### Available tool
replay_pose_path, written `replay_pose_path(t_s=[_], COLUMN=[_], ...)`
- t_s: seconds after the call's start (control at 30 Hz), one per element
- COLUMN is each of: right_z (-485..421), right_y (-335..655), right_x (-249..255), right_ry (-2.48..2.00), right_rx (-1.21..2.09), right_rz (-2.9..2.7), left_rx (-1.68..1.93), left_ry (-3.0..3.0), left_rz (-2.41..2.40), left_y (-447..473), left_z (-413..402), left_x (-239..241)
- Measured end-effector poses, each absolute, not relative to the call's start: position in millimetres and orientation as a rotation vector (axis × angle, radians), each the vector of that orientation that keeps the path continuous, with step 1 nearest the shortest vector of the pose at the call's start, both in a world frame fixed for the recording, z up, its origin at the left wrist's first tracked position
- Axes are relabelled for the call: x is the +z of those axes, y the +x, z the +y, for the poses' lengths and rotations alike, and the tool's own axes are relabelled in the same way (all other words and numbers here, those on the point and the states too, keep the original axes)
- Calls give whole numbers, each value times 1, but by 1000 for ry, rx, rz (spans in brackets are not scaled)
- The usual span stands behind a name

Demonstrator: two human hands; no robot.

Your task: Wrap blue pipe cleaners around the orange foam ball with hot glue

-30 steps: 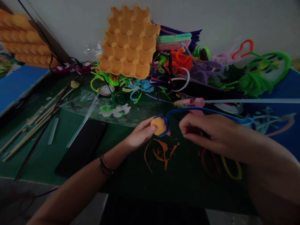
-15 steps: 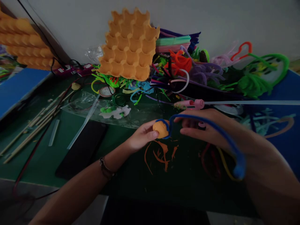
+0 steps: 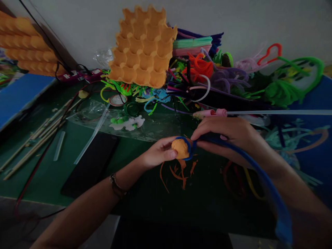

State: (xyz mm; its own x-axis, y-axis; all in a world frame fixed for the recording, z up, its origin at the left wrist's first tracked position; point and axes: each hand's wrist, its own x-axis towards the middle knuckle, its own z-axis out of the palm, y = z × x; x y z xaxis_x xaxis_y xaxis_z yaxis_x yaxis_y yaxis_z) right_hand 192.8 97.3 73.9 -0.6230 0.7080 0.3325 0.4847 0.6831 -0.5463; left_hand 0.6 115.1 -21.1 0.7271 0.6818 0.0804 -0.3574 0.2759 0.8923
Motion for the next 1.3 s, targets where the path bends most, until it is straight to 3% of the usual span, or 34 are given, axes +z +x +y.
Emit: replay_pose_path(t_s=[0.7,1.0,1.3], right_z=[88,88,86], right_y=[192,195,189], right_x=[83,83,83], right_ry=[-864,-881,-980], right_rx=[368,508,428], right_rz=[-2548,-2580,-2570], left_rx=[643,537,539], left_ry=[1120,1153,1137], left_rz=[253,322,335], left_y=[-2,-2,-2], left_z=[116,114,113], left_x=[-14,-13,-15])
